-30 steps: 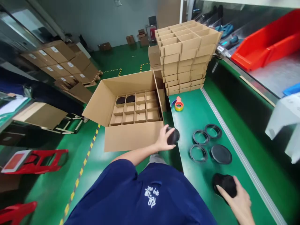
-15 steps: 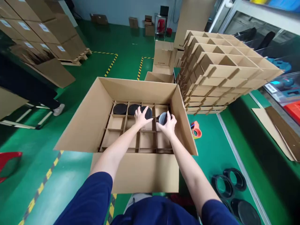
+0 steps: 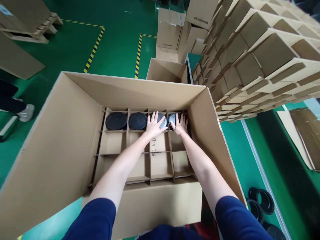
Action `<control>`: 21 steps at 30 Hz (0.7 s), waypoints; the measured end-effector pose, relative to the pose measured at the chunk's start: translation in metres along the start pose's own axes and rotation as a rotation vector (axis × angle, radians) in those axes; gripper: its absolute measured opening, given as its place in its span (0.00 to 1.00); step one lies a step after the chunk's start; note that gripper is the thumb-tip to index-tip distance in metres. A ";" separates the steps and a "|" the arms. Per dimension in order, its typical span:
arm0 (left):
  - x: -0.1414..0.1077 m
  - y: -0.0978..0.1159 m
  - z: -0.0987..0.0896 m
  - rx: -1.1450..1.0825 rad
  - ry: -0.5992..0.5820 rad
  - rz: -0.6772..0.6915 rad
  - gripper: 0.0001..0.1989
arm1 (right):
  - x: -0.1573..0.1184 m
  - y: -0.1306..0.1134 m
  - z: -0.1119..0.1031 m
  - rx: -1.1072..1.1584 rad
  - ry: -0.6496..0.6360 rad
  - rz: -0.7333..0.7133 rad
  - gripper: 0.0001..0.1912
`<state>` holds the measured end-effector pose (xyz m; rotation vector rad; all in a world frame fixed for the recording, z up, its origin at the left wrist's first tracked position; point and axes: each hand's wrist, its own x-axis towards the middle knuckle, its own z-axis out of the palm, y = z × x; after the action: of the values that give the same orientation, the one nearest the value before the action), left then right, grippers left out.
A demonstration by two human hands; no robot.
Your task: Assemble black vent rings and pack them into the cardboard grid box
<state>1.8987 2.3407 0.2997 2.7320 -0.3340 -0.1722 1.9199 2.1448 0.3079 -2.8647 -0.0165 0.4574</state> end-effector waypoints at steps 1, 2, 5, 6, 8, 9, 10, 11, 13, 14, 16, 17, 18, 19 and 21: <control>0.001 0.000 0.002 0.017 0.002 0.008 0.36 | 0.000 0.000 0.001 -0.014 -0.003 0.000 0.42; 0.003 0.000 0.004 0.029 -0.002 0.009 0.34 | 0.000 -0.001 0.001 -0.018 -0.006 0.004 0.41; 0.005 0.002 0.003 0.048 -0.036 0.005 0.34 | -0.005 -0.004 0.000 0.015 -0.006 0.045 0.42; 0.005 0.003 0.002 0.054 -0.043 -0.002 0.34 | -0.009 -0.005 -0.001 0.033 -0.003 0.059 0.42; 0.002 0.006 0.000 0.065 -0.033 -0.048 0.33 | -0.021 -0.005 -0.002 0.074 0.013 0.088 0.41; 0.000 0.010 0.000 0.072 -0.015 -0.083 0.32 | -0.028 -0.005 -0.002 0.100 0.025 0.099 0.41; -0.003 0.016 0.000 0.079 0.006 -0.113 0.31 | -0.037 -0.004 -0.003 0.131 0.043 0.107 0.40; -0.007 0.023 0.001 0.085 0.020 -0.123 0.30 | -0.048 -0.003 -0.005 0.166 0.073 0.114 0.39; -0.017 0.044 0.004 0.087 0.008 -0.069 0.30 | -0.079 -0.003 -0.009 0.244 0.133 0.105 0.38; -0.022 0.056 0.006 0.084 -0.019 -0.027 0.31 | -0.100 -0.004 -0.011 0.279 0.146 0.079 0.37; -0.027 0.079 0.009 0.079 -0.084 0.007 0.32 | -0.158 -0.003 -0.013 0.337 0.130 -0.048 0.35; -0.027 0.088 0.010 0.082 -0.108 -0.010 0.33 | -0.194 0.001 -0.011 0.369 0.104 -0.152 0.33; -0.024 0.095 0.009 0.091 -0.124 -0.038 0.33 | -0.232 0.009 -0.006 0.405 0.081 -0.277 0.31; -0.021 0.100 0.006 0.107 -0.135 -0.066 0.34 | -0.272 0.022 0.001 0.459 0.068 -0.410 0.27; -0.018 0.110 -0.003 0.158 -0.117 -0.088 0.32 | -0.349 0.059 0.019 0.584 0.057 -0.574 0.23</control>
<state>1.8590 2.2479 0.3465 2.9018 -0.2695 -0.3438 1.5801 2.0750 0.3827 -2.1623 -0.5758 0.2100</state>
